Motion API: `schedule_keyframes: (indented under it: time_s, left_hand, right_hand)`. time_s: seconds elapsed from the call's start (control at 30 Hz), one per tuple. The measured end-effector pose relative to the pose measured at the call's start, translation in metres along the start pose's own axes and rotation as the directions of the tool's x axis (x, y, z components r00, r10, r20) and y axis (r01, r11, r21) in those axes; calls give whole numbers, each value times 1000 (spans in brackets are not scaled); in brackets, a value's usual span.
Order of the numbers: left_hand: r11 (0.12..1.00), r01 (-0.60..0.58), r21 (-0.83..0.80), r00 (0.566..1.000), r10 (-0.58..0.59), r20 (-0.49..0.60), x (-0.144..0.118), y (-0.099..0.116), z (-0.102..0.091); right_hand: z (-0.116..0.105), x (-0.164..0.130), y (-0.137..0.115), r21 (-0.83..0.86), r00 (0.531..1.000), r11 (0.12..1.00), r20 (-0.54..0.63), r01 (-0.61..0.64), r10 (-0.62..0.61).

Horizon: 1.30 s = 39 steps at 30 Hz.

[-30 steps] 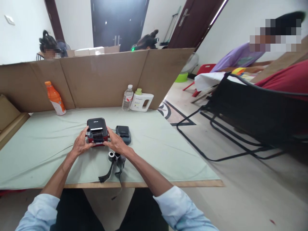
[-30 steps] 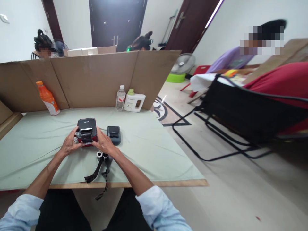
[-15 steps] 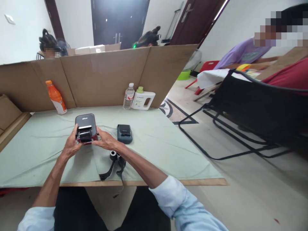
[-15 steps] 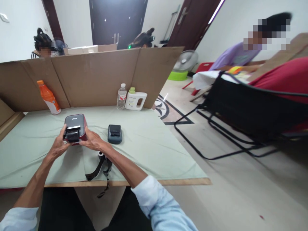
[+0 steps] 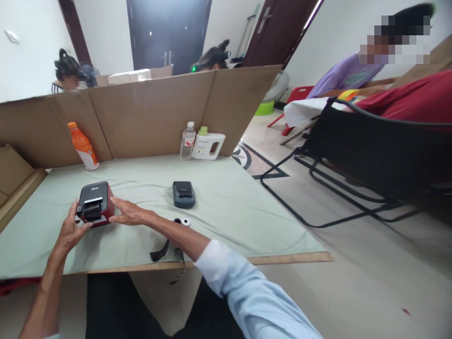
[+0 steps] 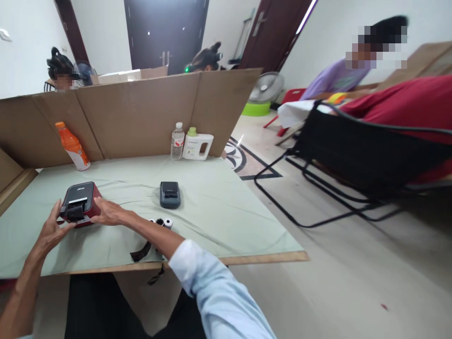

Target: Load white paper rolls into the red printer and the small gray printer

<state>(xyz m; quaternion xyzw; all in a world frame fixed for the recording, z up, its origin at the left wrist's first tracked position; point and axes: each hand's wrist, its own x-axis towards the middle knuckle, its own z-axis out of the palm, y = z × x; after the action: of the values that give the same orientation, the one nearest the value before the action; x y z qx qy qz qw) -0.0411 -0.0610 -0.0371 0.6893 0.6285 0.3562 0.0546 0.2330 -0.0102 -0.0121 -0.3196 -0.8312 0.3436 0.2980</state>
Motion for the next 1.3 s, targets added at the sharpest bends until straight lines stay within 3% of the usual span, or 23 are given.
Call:
schedule_keyframes:
  time_s: [0.03,0.1,0.2,0.27,0.3,0.37,0.43,0.53,0.77,0.83,1.0,1.1,1.3]
  left_hand:
    - [998,-24,56,997,28,-71,-13,8,3]
    - [984,-79,162,974,111,-196,-42,25,13]
    - [946,-269,182,963,261,64,-86,44,39]
    - [929,-284,237,954,248,170,-106,45,53]
    - [921,-276,275,954,229,192,-114,44,58]
    - [900,-273,340,955,213,205,-123,38,62]
    - [877,-303,374,946,231,225,-129,33,60]
    - [847,-339,409,935,254,248,-137,31,53]
    - [821,-315,477,928,162,335,-150,30,39]
    - [831,-260,491,938,97,333,-145,24,29]
    - [799,-14,601,980,-109,168,-125,-4,1]
    - [795,-20,606,985,-88,147,-126,-23,-10]
    - [819,-158,552,968,18,249,-141,-38,-32]
  right_hand:
    - [-13,-17,0,-23,1000,1000,-15,14,-14]
    - [-42,-64,5,-89,979,996,-203,11,-29]
    - [-74,-155,28,-257,850,954,-527,-154,-5]
    - [-75,-216,51,-362,789,880,-614,-308,23]
    - [-70,-243,63,-416,794,837,-606,-356,36]
    - [-51,-288,84,-521,856,758,-507,-393,95]
    - [-30,-316,97,-602,892,689,-426,-403,149]
    - [-11,-333,104,-676,909,621,-385,-397,161]
    - [-12,-344,101,-779,931,545,-365,-311,9]
    - [-11,-347,99,-788,928,529,-373,-316,-1]
    - [-8,-348,95,-785,917,518,-399,-340,-3]
    - [-7,-351,94,-778,914,524,-405,-346,2]
    - [-6,-361,91,-736,910,582,-415,-347,17]
